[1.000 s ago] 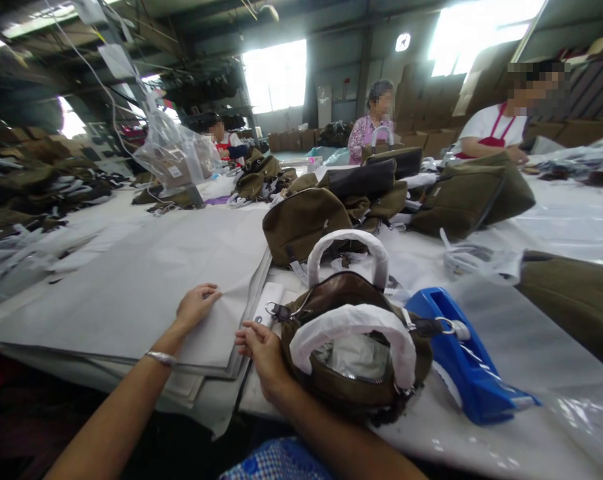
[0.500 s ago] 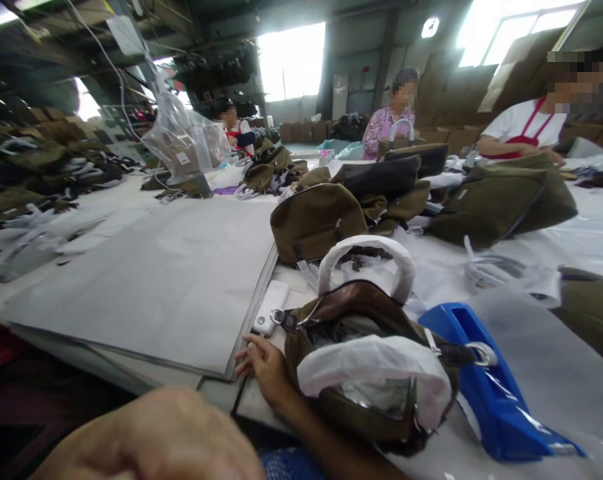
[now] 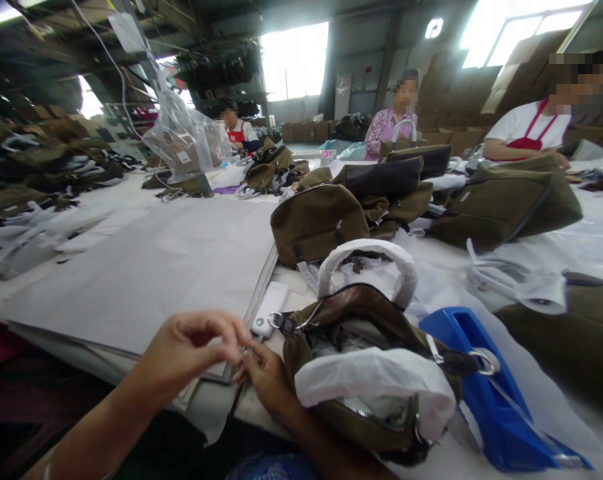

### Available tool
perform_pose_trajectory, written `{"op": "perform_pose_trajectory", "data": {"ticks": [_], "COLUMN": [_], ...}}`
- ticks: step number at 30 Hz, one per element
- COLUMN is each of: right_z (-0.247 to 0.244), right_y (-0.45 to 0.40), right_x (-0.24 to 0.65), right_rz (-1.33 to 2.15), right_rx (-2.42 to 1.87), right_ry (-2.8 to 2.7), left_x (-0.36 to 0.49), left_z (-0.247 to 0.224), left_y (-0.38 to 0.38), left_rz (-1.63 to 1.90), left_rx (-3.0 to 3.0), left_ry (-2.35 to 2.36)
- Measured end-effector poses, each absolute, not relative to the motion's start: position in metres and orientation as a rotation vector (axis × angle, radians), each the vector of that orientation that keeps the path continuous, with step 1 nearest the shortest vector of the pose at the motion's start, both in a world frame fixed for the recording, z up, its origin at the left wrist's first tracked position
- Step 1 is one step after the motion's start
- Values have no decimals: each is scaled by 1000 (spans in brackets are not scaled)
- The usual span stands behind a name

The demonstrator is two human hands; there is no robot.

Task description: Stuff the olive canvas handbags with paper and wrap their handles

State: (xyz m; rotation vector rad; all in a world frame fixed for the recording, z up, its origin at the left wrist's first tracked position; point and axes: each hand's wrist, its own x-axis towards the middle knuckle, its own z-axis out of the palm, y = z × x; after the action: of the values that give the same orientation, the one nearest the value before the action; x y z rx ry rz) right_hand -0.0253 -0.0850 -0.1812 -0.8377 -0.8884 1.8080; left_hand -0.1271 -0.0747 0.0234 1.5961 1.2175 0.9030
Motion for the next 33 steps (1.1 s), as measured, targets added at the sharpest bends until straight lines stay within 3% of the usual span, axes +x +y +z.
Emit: {"op": "perform_pose_trajectory", "data": {"ticks": [2,4,11,17,33], "right_z": [-181,-181,-186,-187,-184], "right_y": [-85,-85,-86,-87,-88], "right_x": [-25,-25,-26,-26,-25], "right_rz": [1817,1822,1803,1815,1838], "right_rx": [-825,-813,-774,-779,-772], "right_ry": [-900,-914,-973,-980,-964], "left_x": [-145,-165,-199,-209,-249], "left_z": [-9,-43,-120,-131,-123], "left_y": [-45,-23,-26,-24,9], "left_rz": [1024,922,579,256,612], "left_rx": [1762,1953,2202,2464,2168], "left_ry": [1551,1783,1924,2121,2277]}}
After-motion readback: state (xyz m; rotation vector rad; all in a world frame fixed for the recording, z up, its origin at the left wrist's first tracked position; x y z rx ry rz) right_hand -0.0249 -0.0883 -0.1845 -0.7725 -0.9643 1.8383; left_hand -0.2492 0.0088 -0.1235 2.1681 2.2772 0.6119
